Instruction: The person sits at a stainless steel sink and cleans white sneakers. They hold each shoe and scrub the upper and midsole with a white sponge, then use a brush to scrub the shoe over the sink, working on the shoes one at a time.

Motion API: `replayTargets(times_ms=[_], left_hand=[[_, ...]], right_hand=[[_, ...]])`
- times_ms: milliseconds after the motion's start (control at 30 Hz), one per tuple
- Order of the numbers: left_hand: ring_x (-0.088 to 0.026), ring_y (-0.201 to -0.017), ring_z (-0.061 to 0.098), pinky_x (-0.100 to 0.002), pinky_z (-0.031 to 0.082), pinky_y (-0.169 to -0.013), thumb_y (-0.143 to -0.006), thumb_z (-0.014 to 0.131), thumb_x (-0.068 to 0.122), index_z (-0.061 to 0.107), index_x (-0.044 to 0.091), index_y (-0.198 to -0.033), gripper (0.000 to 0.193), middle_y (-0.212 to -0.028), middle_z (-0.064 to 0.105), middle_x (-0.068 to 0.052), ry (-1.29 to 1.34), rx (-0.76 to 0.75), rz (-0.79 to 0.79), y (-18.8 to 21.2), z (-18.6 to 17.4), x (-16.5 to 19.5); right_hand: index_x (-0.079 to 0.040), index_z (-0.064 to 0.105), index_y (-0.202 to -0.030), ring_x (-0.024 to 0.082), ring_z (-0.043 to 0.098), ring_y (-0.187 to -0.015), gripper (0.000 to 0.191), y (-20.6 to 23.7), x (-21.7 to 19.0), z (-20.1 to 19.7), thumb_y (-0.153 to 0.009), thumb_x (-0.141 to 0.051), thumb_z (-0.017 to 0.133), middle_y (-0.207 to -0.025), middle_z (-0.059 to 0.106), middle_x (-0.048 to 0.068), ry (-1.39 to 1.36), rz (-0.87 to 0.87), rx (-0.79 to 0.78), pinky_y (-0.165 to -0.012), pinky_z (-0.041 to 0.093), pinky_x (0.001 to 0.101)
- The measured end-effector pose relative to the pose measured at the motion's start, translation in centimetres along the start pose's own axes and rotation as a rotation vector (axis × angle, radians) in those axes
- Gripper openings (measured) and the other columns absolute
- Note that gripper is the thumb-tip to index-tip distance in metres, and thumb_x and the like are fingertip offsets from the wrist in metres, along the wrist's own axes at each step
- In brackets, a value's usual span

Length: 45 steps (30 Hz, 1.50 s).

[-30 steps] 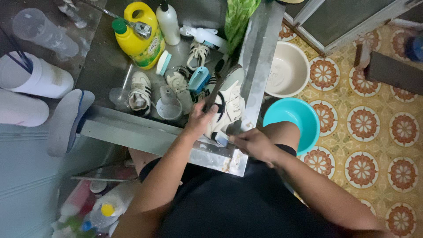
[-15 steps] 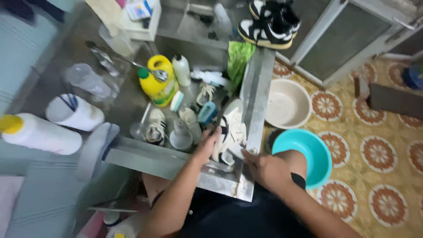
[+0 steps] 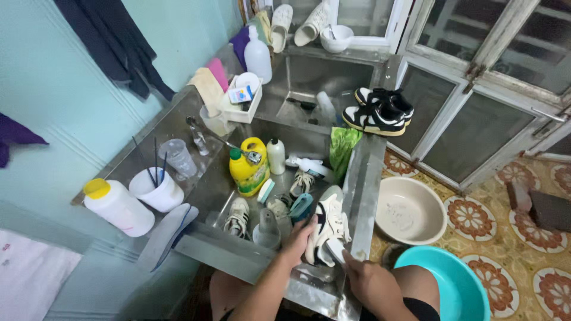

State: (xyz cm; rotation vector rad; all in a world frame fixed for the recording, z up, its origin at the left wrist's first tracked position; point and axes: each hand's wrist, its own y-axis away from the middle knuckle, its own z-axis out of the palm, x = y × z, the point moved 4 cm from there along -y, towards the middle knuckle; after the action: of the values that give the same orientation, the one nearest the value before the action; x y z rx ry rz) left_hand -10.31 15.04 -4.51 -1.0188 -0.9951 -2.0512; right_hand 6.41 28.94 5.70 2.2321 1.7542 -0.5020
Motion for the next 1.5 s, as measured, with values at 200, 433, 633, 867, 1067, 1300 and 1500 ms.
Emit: replayTargets(times_ms=[200,433,633,867,1067,1300,1500], left_hand=[[-0.02,-0.11,0.066,-0.033,0.051,-0.095,-0.092,0.067,0.044,0.067,0.005,-0.132,0.055,-0.122,0.071,-0.009,0.003,0.011,-0.007,0.6,0.1,0.4],[-0.019,-0.117,0.064,-0.032,0.048,-0.099,-0.092,0.064,0.047,0.064,0.008,-0.135,0.058,-0.13,0.069,-0.007,-0.133,0.067,0.058,1.3,0.1,1.1],[-0.02,-0.102,0.065,-0.031,0.05,-0.091,-0.097,0.062,0.049,0.068,0.001,-0.128,0.058,-0.115,0.072,-0.011,-0.318,0.077,0.243,0.4,-0.3,0.3],[-0.016,-0.085,0.059,-0.032,0.048,-0.075,-0.102,0.058,0.044,0.069,0.001,-0.118,0.047,-0.096,0.064,-0.007,-0.257,0.043,0.215,-0.2,-1.0,-0.1],[-0.015,-0.096,0.064,-0.029,0.05,-0.085,-0.104,0.058,0.041,0.069,0.001,-0.12,0.045,-0.105,0.071,-0.005,-0.181,-0.15,0.221,0.0,-0.2,0.7],[-0.016,-0.101,0.066,-0.029,0.051,-0.089,-0.103,0.059,0.04,0.07,0.0,-0.126,0.047,-0.112,0.074,-0.007,-0.063,-0.163,0.126,-0.9,-0.2,0.4],[-0.014,-0.101,0.066,-0.028,0.05,-0.092,-0.103,0.056,0.043,0.07,0.0,-0.123,0.049,-0.111,0.074,-0.006,-0.2,-0.117,0.188,-0.8,-0.3,0.8]], right_hand=[[-0.03,0.073,-0.129,0.042,0.072,-0.068,0.041,0.4,0.1,0.2,-0.091,-0.038,0.062,-0.075,0.072,0.022,-0.048,0.046,-0.004,-0.064,0.057,0.0522],[-0.02,0.076,-0.12,0.042,0.072,-0.083,0.035,-0.2,0.9,-0.1,-0.09,-0.036,0.066,-0.088,0.073,0.026,-0.204,-0.006,-0.081,-0.072,0.058,0.0488],[-0.01,0.076,-0.116,0.021,0.074,-0.072,0.037,-2.0,3.7,1.5,-0.095,-0.038,0.064,-0.083,0.08,0.013,-0.472,0.097,-0.414,-0.068,0.059,0.0383],[-0.012,0.065,-0.072,0.008,0.034,-0.038,0.038,-2.5,2.0,5.9,-0.1,-0.039,0.064,-0.054,0.049,-0.001,-1.342,0.793,-0.603,-0.033,0.023,0.0269],[-0.017,0.08,-0.106,0.022,0.069,-0.06,0.025,-2.9,0.5,1.2,-0.098,-0.038,0.067,-0.067,0.071,0.006,-0.386,-0.093,-0.234,-0.056,0.055,0.0396],[-0.024,0.066,-0.134,0.035,0.071,-0.066,0.044,-3.9,-1.6,-2.8,-0.09,-0.024,0.058,-0.085,0.07,0.018,0.351,-0.182,-0.185,-0.054,0.056,0.0491],[-0.026,0.066,-0.132,0.036,0.07,-0.066,0.042,-2.8,-2.3,-2.8,-0.091,-0.03,0.06,-0.08,0.072,0.015,0.183,-0.249,-0.208,-0.056,0.055,0.0501]])
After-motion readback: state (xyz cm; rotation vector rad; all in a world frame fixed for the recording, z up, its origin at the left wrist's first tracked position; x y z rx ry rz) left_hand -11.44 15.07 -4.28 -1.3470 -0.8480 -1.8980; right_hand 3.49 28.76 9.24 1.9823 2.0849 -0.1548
